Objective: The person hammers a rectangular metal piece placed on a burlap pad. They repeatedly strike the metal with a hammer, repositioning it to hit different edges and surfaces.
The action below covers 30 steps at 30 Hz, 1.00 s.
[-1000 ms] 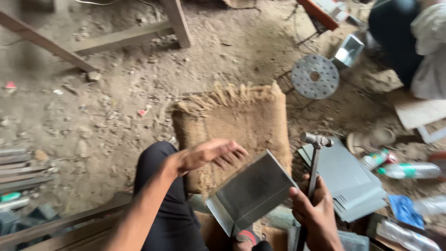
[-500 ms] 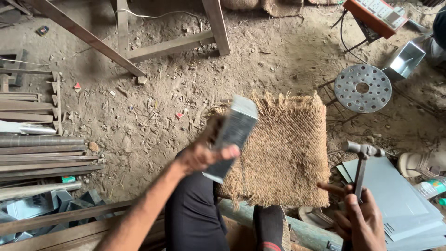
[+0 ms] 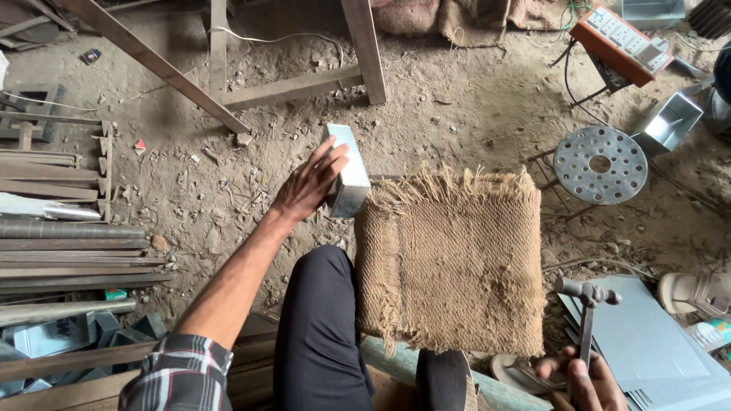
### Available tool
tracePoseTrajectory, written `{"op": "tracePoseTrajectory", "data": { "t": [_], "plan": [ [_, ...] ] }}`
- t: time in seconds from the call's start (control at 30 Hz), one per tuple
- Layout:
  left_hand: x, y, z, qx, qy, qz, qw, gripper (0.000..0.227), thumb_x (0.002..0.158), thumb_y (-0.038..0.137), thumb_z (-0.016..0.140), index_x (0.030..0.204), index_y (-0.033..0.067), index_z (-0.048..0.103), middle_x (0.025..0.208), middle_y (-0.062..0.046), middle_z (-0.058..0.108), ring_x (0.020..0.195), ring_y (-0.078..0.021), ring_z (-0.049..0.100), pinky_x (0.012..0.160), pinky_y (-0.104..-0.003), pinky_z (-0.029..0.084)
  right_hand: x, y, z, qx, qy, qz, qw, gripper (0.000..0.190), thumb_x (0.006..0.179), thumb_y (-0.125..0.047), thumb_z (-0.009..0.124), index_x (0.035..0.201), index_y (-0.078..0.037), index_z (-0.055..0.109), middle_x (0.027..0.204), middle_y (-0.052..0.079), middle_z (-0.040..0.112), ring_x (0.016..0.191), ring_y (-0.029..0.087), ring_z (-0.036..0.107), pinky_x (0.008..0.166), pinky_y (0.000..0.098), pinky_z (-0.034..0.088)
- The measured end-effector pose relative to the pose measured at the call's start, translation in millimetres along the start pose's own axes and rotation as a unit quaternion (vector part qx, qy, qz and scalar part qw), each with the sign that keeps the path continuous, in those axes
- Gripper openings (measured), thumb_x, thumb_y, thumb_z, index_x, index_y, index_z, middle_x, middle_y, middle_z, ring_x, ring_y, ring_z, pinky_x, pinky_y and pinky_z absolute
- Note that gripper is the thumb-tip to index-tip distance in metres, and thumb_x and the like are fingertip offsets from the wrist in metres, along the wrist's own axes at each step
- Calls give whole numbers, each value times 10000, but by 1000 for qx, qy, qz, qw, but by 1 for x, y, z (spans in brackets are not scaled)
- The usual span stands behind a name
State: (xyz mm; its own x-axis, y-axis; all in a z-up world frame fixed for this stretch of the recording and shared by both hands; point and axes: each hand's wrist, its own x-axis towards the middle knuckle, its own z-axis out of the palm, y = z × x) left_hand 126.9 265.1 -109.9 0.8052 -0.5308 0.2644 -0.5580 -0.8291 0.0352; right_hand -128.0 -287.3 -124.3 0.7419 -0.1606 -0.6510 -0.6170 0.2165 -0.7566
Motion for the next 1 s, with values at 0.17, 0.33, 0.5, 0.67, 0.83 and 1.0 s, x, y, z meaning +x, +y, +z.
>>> {"op": "tracePoseTrajectory", "data": {
  "t": [0.17, 0.33, 0.5, 0.67, 0.83, 1.0],
  "plan": [
    [11, 22, -21, 46, 91, 81, 992, 907, 736, 76, 914, 1453, 181, 368, 1566, -60, 380, 1523, -318, 290, 1180, -584, 424, 8, 26, -21, 8, -1, -41, 999, 354, 1020, -211, 541, 1286, 22, 558, 700, 126, 558, 460, 111, 421, 430, 252, 323],
    [32, 74, -101, -77, 92, 0, 993, 1103, 711, 575, 845, 1541, 166, 245, 1496, -123, 384, 1502, -334, 350, 1288, -674, 240, -14, -2, 2, -100, 51, -83, 990, 352, 1042, -150, 534, 1335, 25, 616, 726, 62, 528, 529, 100, 459, 454, 253, 373],
    [37, 144, -150, -494, -28, -132, 859, 1196, 919, 824, 594, 1658, 95, 1, 1712, -287, 102, 1603, -417, 190, 1254, -664, 256, -45, -55, 52, -127, 12, -152, 980, 425, 1019, -109, 515, 1433, -30, 573, 740, 13, 565, 580, 72, 455, 504, 225, 352],
    [39, 176, -132, -759, -255, -360, 480, 1038, 960, 734, 485, 1622, -43, 291, 1620, -407, 349, 1476, -511, 382, 1136, -666, 374, -54, -90, 102, -400, 6, -264, 877, 553, 940, -51, 567, 1483, -154, 550, 798, 55, 589, 550, 155, 525, 485, 314, 450],
    [33, 185, -96, -518, -286, -337, 732, 934, 907, 659, 362, 1643, 148, 98, 1670, -181, 246, 1518, -341, 300, 1175, -574, 308, -49, -95, 131, -556, -72, -231, 795, 595, 941, 4, 500, 1498, -203, 519, 934, 69, 654, 600, 188, 612, 511, 330, 553],
    [32, 188, -76, -532, -280, -304, 739, 875, 974, 633, 258, 1638, 85, 98, 1684, -195, 189, 1553, -330, 205, 1221, -538, 255, -41, -93, 150, -536, -88, -343, 767, 673, 869, 47, 483, 1509, -160, 498, 943, 94, 649, 677, 240, 626, 586, 394, 554]
  ]
}}
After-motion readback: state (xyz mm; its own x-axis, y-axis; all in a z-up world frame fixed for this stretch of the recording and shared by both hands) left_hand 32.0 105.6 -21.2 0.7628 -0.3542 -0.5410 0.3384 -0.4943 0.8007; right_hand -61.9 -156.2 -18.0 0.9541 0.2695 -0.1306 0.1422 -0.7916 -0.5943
